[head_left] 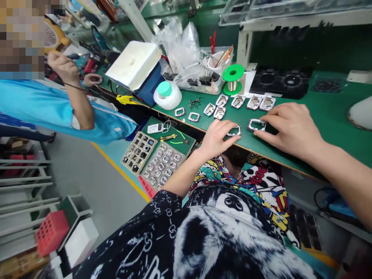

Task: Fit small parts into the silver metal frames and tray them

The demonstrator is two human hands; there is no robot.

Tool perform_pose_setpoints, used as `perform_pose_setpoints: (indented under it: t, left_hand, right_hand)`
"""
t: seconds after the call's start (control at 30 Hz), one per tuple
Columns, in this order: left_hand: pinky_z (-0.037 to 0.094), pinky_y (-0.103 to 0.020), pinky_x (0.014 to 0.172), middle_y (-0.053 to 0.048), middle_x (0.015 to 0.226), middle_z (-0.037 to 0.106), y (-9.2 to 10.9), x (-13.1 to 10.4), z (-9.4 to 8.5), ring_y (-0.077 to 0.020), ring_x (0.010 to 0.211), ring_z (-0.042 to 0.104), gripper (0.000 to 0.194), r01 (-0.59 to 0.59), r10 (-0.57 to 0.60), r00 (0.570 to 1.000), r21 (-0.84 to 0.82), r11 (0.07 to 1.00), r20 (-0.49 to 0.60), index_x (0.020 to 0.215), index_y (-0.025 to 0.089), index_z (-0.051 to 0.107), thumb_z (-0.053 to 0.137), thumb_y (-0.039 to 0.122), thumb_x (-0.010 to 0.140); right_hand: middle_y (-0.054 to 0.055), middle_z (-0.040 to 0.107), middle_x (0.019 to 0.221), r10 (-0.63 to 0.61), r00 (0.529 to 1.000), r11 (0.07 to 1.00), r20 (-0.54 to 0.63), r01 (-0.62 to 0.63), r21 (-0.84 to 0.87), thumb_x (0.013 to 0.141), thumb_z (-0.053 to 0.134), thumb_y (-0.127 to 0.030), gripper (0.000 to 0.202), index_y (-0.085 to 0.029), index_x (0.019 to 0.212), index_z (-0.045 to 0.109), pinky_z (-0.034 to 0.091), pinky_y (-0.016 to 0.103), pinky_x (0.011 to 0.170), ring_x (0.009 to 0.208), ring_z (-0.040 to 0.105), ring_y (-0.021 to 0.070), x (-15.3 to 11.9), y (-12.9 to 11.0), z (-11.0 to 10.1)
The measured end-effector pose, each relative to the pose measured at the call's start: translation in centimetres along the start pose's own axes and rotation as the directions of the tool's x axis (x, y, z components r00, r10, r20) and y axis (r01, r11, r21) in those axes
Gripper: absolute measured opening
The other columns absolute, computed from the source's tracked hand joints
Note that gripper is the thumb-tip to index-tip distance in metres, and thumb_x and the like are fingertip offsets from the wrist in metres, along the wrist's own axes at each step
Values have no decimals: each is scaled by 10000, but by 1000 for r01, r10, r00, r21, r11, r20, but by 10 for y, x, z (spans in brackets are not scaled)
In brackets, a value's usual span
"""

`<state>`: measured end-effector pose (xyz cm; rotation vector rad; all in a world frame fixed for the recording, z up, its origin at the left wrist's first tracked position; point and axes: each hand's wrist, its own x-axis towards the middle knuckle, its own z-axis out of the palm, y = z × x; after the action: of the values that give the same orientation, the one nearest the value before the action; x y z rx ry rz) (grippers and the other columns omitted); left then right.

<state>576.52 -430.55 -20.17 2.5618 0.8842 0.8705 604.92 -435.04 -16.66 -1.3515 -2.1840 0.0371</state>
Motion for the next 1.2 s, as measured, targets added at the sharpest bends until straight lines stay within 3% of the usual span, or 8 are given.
perform_pose_setpoints:
  t: [0.07,0.23,0.4,0.57,0.7,0.9,1.07,1.2]
  left_hand:
    - [536,-468,1054,-103,1295,776,-2,-2,-3,-251,1218,703,330,14,-14,1000,-5,1000,-8,1310,221,686,644,462,1088]
    - [521,-480,1081,-105,1314,775,-2,-8,-10,-264,1251,697,273,51,-52,995,-9,999,-83,1289,225,695,669,374,1062]
    - [520,-526,1131,-132,1394,710,1,-8,-7,-303,1310,658,318,23,-26,993,-30,999,-118,1285,245,699,705,412,1015]
    - [545,-517,1101,-145,1319,673,13,9,1,-306,1270,640,337,31,-33,980,-11,999,-198,1225,233,713,734,478,995]
    - [517,-523,1088,-118,1249,709,19,37,9,-310,1191,633,315,27,-23,989,24,999,-146,1234,251,711,702,482,1020]
    - [508,-518,1043,-106,1141,732,30,74,17,-336,1113,630,294,30,-29,999,79,996,-16,1194,244,724,687,485,1028]
    - [533,-545,976,-131,1087,735,43,96,32,-374,1071,641,332,60,-75,993,152,987,95,1139,206,724,781,475,952]
    - [551,-550,964,-145,1060,739,50,109,43,-387,1070,665,290,62,-90,984,183,981,152,1066,190,722,847,367,874]
  right_hand:
    - [146,737,1114,0,1000,1000,26,0,-9,1008,657,-629,295,-418,1147,810,428,654,905,1155,601,468,6,-6,-1]
    - [157,705,1229,2,977,996,212,16,-84,1046,599,-583,433,-249,1241,793,414,612,1015,1207,576,441,24,-15,-9]
    - [197,641,1346,227,972,956,63,-209,-207,1062,570,-537,494,-218,1419,692,396,629,1028,1244,510,482,34,16,-16]
    - [218,614,1346,213,976,959,46,-200,-198,1007,648,-653,633,-172,1419,665,418,631,1023,1235,502,486,30,37,-4]
    - [219,621,1296,212,976,958,57,-196,-210,993,644,-748,698,-162,1370,681,432,628,1020,1235,510,487,27,32,1]
    - [183,615,1297,216,969,960,118,-188,-209,917,755,-781,731,-183,1333,692,437,603,1021,1224,512,458,11,20,-10]
    - [172,608,1324,189,963,972,193,-155,-179,924,759,-781,696,-190,1292,731,404,592,1050,1227,494,437,2,27,-15]
    - [135,604,1326,169,960,980,225,-140,-140,869,800,-804,756,-234,1361,732,376,594,1079,1266,493,448,-3,38,-18]
